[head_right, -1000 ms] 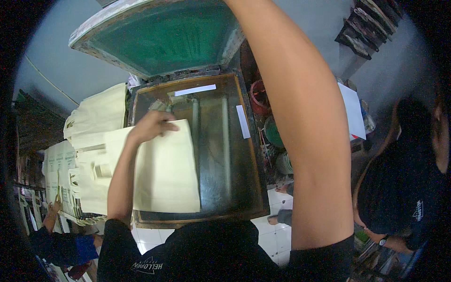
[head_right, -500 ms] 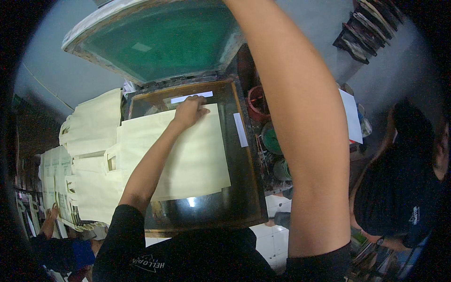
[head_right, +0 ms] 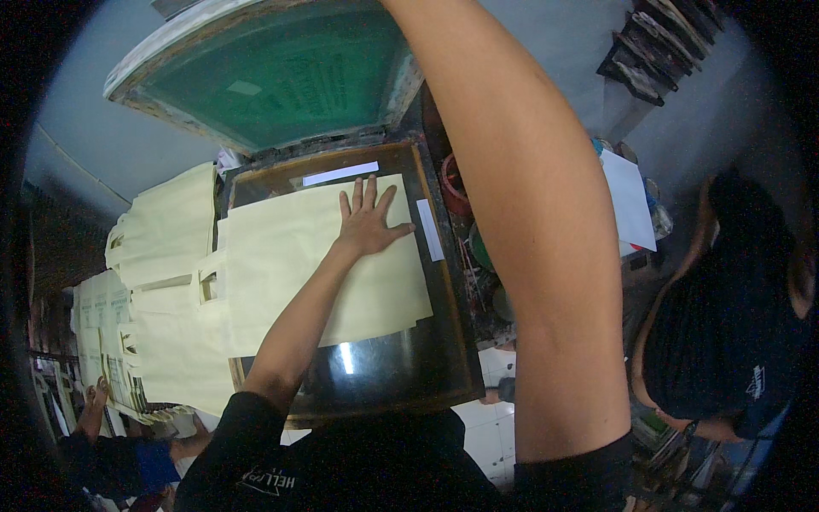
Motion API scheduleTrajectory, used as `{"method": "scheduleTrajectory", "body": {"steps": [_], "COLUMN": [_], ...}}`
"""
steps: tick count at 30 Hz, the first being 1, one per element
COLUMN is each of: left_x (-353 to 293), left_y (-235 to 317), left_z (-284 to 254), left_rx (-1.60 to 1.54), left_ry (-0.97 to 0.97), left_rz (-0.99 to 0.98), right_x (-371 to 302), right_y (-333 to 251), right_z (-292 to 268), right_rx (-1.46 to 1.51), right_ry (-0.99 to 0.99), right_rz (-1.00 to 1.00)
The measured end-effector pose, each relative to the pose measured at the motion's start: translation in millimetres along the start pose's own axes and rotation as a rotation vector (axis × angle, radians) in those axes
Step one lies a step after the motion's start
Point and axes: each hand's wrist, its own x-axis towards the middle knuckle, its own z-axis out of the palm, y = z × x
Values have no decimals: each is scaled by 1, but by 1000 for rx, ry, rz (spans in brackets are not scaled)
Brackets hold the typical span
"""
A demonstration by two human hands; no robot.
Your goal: The person performs screen printing on yellow tote bags by placing each bag on the printing surface, lowering the screen, and using a squeegee to apply green ink before removing the bag and handing it off.
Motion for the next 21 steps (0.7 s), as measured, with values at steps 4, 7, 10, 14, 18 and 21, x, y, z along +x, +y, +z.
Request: {"method": "scheduleTrajectory", "body": {"steps": [4, 7, 10, 14, 18, 21], "left_x": [12, 15, 13, 11, 11, 17], "left_y": [7, 12, 20, 33, 37, 36], "left_z": [1, -3, -11, -24, -30, -32], "left_rx": [-1, -16, -22, -34, -60, -58], "left_ry": [-2, -34, -79, -182, -210, -227], "left_rz": [-26, -45, -127, -258, -287, -294], "right_x": [1, 5, 6, 6, 9, 7], "right_y": [0, 2, 5, 10, 10, 8], "right_z": [4, 8, 10, 12, 14, 13], "right_rx": [-26, -49, -54, -44, -43, -33], "right_ry": [25, 36, 62, 76, 88, 86], "right_rz": [25, 12, -14, -24, -46, -31]}}
